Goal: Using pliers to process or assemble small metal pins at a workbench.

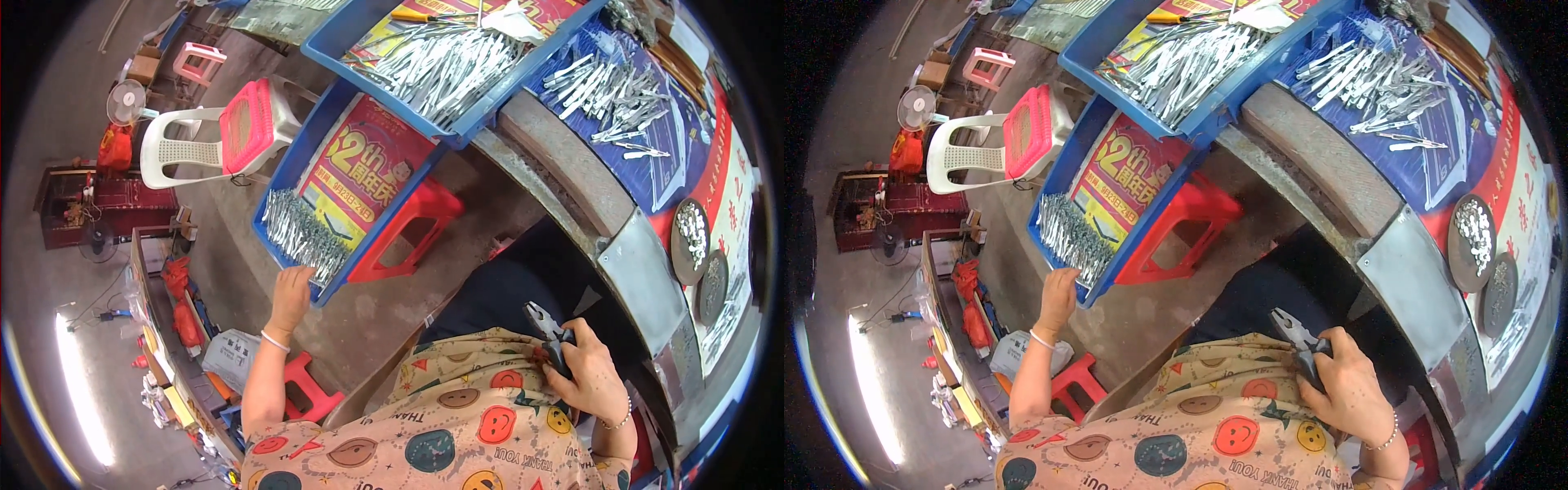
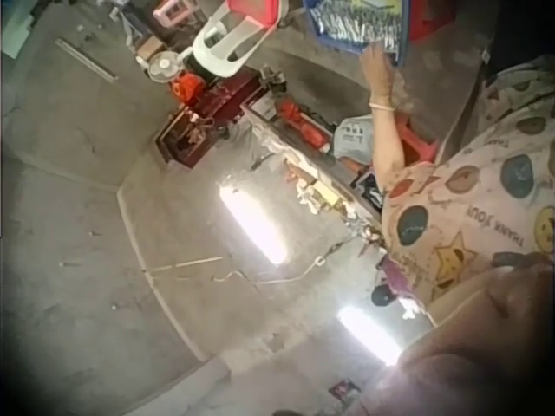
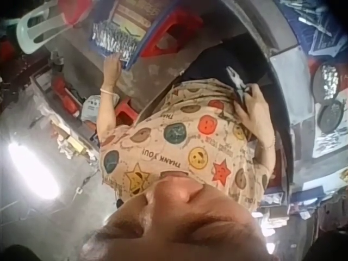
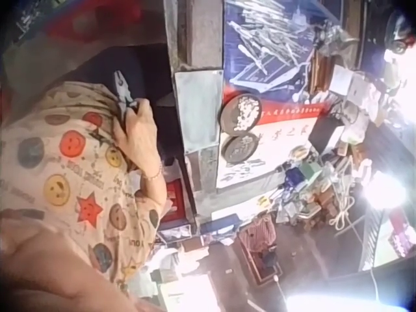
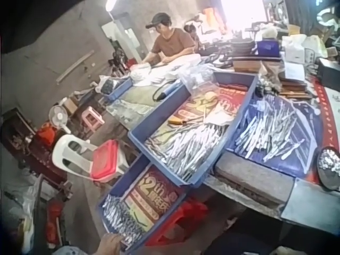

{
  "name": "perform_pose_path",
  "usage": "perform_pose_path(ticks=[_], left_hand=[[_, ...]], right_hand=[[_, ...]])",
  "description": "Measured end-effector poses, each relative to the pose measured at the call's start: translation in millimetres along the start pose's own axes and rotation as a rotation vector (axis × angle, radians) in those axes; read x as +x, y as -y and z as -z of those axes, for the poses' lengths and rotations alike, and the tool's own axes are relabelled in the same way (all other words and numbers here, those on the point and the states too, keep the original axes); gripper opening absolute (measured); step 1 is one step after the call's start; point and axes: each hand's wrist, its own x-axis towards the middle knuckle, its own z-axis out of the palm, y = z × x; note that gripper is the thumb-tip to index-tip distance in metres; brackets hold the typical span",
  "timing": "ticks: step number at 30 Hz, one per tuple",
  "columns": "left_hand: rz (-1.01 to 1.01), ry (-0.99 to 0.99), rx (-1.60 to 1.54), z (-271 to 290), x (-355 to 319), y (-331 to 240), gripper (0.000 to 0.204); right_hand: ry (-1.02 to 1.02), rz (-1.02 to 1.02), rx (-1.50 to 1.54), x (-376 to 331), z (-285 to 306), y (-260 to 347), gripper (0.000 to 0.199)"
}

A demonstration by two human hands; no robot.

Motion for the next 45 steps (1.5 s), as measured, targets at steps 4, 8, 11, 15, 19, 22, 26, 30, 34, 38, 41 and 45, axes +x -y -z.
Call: perform_pose_path(ticks=[4,8,11,15,19,22,26,30,34,38,41,45], left_hand=[[-0.113,0.135,0.079,15,5,8,0.031],[-0.212,0.286,0.14,15,6,17,0.02],[-0.216,0.285,0.13,12,5,21,0.018],[-0.062,0.05,-0.055,17,6,19,0.017],[0.286,-0.219,-0.274,6,12,-8,0.016],[0.313,-0.109,-0.318,0,21,-21,0.016],[0.327,-0.065,-0.291,-3,19,-30,0.022],[0.094,-0.18,-0.171,26,57,-50,0.03],[-0.035,0.29,0.044,17,79,-52,0.033],[-0.055,0.321,0.092,18,70,-42,0.027],[-0.038,0.225,0.069,43,88,-59,0.026],[-0.315,-0.019,-0.195,96,136,-135,0.029]], right_hand=[[-0.004,0.009,-0.027,1,-2,0,0.024],[0.015,0.012,-0.029,7,-6,3,0.025],[0.02,0.032,-0.051,12,-6,6,0.025],[0.063,0.007,-0.068,16,-6,9,0.026],[0.074,0.02,-0.086,21,-11,13,0.025],[0.07,0.071,-0.106,24,-13,13,0.024],[0.071,0.084,-0.115,23,-12,14,0.024],[0.06,0.034,-0.098,19,-14,14,0.024],[0.035,0.101,-0.134,16,-14,11,0.024],[0.038,0.094,-0.093,9,-10,6,0.024],[-0.006,0.076,-0.106,1,-15,-1,0.024],[0.006,0.104,-0.087,-2,-18,-4,0.024]])
